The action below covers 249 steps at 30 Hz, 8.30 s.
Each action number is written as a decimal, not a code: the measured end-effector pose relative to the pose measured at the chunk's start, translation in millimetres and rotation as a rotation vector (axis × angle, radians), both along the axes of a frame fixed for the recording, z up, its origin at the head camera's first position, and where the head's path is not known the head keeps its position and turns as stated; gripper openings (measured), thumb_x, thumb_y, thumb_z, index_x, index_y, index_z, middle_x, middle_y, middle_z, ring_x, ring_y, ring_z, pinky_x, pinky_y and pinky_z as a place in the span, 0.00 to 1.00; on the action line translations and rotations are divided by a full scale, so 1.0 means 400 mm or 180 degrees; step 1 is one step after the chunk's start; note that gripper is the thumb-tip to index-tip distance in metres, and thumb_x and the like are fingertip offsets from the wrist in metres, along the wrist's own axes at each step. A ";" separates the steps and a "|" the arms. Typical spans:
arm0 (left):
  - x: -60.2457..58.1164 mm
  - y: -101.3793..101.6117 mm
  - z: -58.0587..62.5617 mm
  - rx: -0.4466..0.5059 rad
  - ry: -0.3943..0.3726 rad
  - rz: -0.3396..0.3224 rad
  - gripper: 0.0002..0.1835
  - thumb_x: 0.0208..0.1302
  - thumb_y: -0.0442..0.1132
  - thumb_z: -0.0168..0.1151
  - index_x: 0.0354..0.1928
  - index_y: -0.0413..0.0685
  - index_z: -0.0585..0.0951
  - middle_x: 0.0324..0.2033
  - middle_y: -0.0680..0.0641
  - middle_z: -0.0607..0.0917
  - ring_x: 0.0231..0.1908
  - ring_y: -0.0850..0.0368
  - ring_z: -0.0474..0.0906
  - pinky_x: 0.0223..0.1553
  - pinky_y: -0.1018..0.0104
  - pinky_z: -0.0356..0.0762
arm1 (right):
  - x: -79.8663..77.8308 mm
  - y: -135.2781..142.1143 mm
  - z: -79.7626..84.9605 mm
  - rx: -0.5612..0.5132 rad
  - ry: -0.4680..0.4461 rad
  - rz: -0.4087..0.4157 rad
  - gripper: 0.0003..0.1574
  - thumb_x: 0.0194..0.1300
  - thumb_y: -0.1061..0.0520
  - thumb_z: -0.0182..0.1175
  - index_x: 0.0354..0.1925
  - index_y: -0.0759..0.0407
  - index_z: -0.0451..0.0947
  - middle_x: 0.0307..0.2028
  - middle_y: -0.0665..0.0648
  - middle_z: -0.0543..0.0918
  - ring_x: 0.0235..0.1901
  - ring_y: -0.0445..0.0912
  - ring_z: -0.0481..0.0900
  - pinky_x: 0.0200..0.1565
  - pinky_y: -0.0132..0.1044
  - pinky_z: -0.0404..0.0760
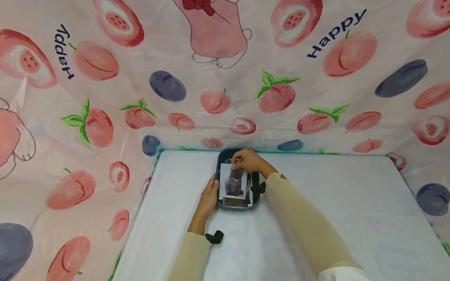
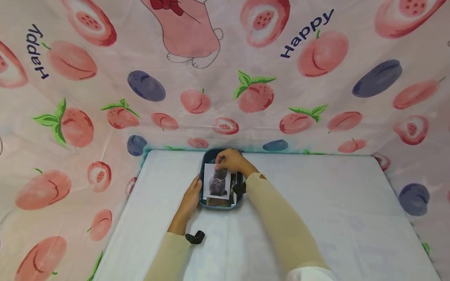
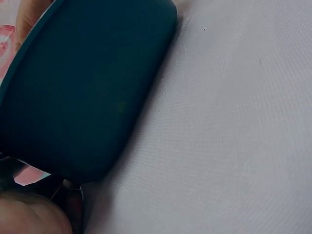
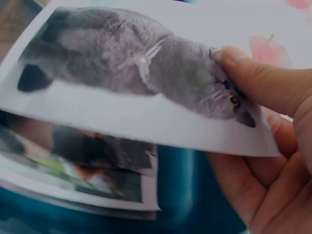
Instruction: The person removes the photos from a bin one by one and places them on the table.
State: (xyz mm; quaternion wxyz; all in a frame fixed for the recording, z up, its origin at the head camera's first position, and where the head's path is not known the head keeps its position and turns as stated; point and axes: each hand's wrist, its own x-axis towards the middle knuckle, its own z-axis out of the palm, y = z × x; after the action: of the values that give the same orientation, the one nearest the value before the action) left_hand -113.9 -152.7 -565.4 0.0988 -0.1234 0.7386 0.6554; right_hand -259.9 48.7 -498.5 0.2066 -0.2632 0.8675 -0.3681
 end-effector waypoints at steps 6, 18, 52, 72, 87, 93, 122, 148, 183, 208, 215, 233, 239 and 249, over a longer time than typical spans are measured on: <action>-0.001 -0.003 0.002 0.0043 0.0007 -0.0011 0.28 0.82 0.56 0.41 0.80 0.68 0.57 0.80 0.51 0.56 0.81 0.45 0.45 0.79 0.41 0.46 | 0.011 0.053 0.041 -0.0414 -0.0147 -0.0218 0.10 0.67 0.49 0.70 0.43 0.52 0.87 0.33 0.52 0.87 0.33 0.45 0.79 0.35 0.37 0.77; 0.008 -0.007 -0.001 0.0007 -0.0026 -0.0031 0.29 0.82 0.57 0.41 0.80 0.65 0.57 0.80 0.51 0.57 0.81 0.45 0.45 0.79 0.40 0.45 | 0.025 0.243 0.071 -0.0617 -0.0215 -0.0970 0.21 0.63 0.41 0.72 0.49 0.51 0.88 0.42 0.56 0.85 0.42 0.50 0.77 0.41 0.39 0.78; 0.006 0.008 0.001 -0.0046 -0.0003 0.0023 0.29 0.83 0.55 0.40 0.81 0.61 0.57 0.80 0.49 0.57 0.81 0.43 0.45 0.79 0.39 0.45 | -0.002 0.369 -0.183 -0.0153 -0.0032 -0.1664 0.24 0.63 0.44 0.73 0.52 0.55 0.87 0.59 0.63 0.83 0.64 0.60 0.75 0.67 0.59 0.72; 0.005 0.007 -0.002 -0.0089 -0.0027 0.0024 0.29 0.83 0.56 0.40 0.80 0.62 0.58 0.80 0.50 0.58 0.81 0.43 0.46 0.79 0.39 0.46 | 0.004 0.376 -0.177 -0.0103 0.0322 -0.1701 0.27 0.65 0.46 0.72 0.57 0.58 0.84 0.58 0.62 0.84 0.61 0.59 0.78 0.66 0.58 0.74; 0.004 0.003 -0.006 -0.0184 -0.0029 0.0037 0.33 0.81 0.60 0.41 0.81 0.57 0.57 0.80 0.45 0.58 0.80 0.41 0.47 0.78 0.38 0.47 | 0.005 0.269 -0.013 -0.0779 0.0112 -0.1031 0.34 0.67 0.38 0.67 0.62 0.58 0.80 0.53 0.60 0.85 0.52 0.54 0.83 0.53 0.51 0.84; 0.006 0.004 0.000 -0.0189 -0.0016 0.0056 0.34 0.80 0.62 0.41 0.81 0.59 0.57 0.80 0.47 0.57 0.81 0.42 0.46 0.79 0.39 0.46 | 0.000 0.157 0.020 -0.0884 -0.0652 -0.0234 0.33 0.70 0.45 0.67 0.63 0.65 0.77 0.52 0.60 0.86 0.55 0.63 0.82 0.57 0.47 0.84; 0.010 0.005 -0.009 -0.0106 0.0068 0.0028 0.30 0.83 0.55 0.40 0.80 0.56 0.59 0.79 0.45 0.60 0.80 0.43 0.48 0.79 0.41 0.47 | 0.005 -0.049 -0.093 0.0176 -0.0671 0.0001 0.22 0.58 0.45 0.77 0.47 0.55 0.88 0.41 0.52 0.91 0.39 0.42 0.86 0.49 0.38 0.85; 0.004 0.007 -0.005 -0.0146 0.0006 0.0105 0.31 0.82 0.58 0.41 0.80 0.59 0.59 0.79 0.45 0.61 0.80 0.42 0.50 0.79 0.40 0.48 | 0.010 -0.018 -0.031 -0.0337 -0.1316 0.0234 0.16 0.60 0.57 0.75 0.45 0.61 0.86 0.39 0.54 0.89 0.37 0.42 0.85 0.43 0.35 0.85; 0.009 0.008 -0.002 -0.0159 -0.0037 0.0087 0.33 0.81 0.60 0.41 0.80 0.57 0.59 0.79 0.43 0.60 0.80 0.40 0.49 0.78 0.38 0.49 | 0.104 0.043 -0.030 -0.0690 -0.0632 -0.0164 0.15 0.65 0.56 0.71 0.51 0.51 0.86 0.27 0.53 0.87 0.21 0.45 0.77 0.26 0.42 0.81; 0.008 0.014 -0.002 -0.0139 -0.0115 0.0127 0.29 0.83 0.55 0.40 0.80 0.59 0.60 0.79 0.47 0.62 0.80 0.44 0.49 0.79 0.41 0.48 | 0.156 0.259 0.002 -0.1059 -0.0753 -0.0893 0.23 0.66 0.45 0.70 0.58 0.44 0.82 0.49 0.56 0.88 0.24 0.47 0.79 0.29 0.53 0.86; 0.008 0.018 -0.003 -0.0101 -0.0134 0.0172 0.30 0.82 0.55 0.40 0.80 0.58 0.60 0.79 0.47 0.62 0.80 0.46 0.49 0.79 0.42 0.48 | 0.196 0.350 -0.007 -0.1037 -0.0671 -0.1116 0.27 0.64 0.46 0.72 0.59 0.51 0.82 0.56 0.61 0.83 0.22 0.42 0.77 0.26 0.47 0.84; 0.019 0.016 -0.010 -0.0154 -0.0193 0.0201 0.32 0.81 0.60 0.41 0.80 0.59 0.59 0.79 0.47 0.61 0.80 0.44 0.50 0.79 0.41 0.49 | 0.296 0.414 -0.155 -0.0492 -0.0493 -0.1215 0.20 0.61 0.45 0.74 0.50 0.48 0.84 0.58 0.66 0.82 0.17 0.44 0.73 0.23 0.39 0.78; 0.015 0.020 -0.002 -0.0157 -0.0174 0.0185 0.31 0.82 0.57 0.40 0.80 0.58 0.58 0.79 0.48 0.60 0.81 0.45 0.48 0.79 0.41 0.48 | 0.310 0.401 -0.175 -0.0286 -0.0080 -0.1270 0.17 0.59 0.44 0.75 0.46 0.44 0.86 0.55 0.62 0.85 0.30 0.51 0.83 0.34 0.45 0.83; 0.010 0.023 0.000 -0.0137 -0.0153 0.0176 0.30 0.82 0.56 0.40 0.80 0.58 0.59 0.79 0.47 0.61 0.80 0.45 0.49 0.79 0.41 0.49 | 0.321 0.394 -0.179 -0.0194 0.0345 -0.1322 0.22 0.59 0.45 0.75 0.51 0.49 0.86 0.51 0.59 0.88 0.46 0.53 0.84 0.48 0.52 0.83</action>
State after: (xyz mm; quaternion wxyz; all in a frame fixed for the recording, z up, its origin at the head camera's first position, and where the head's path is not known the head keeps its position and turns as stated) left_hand -109.9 -143.5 -565.4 0.0957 -0.1616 0.7462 0.6387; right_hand -131.6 206.4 -570.3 0.0713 -0.1044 0.9014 -0.4142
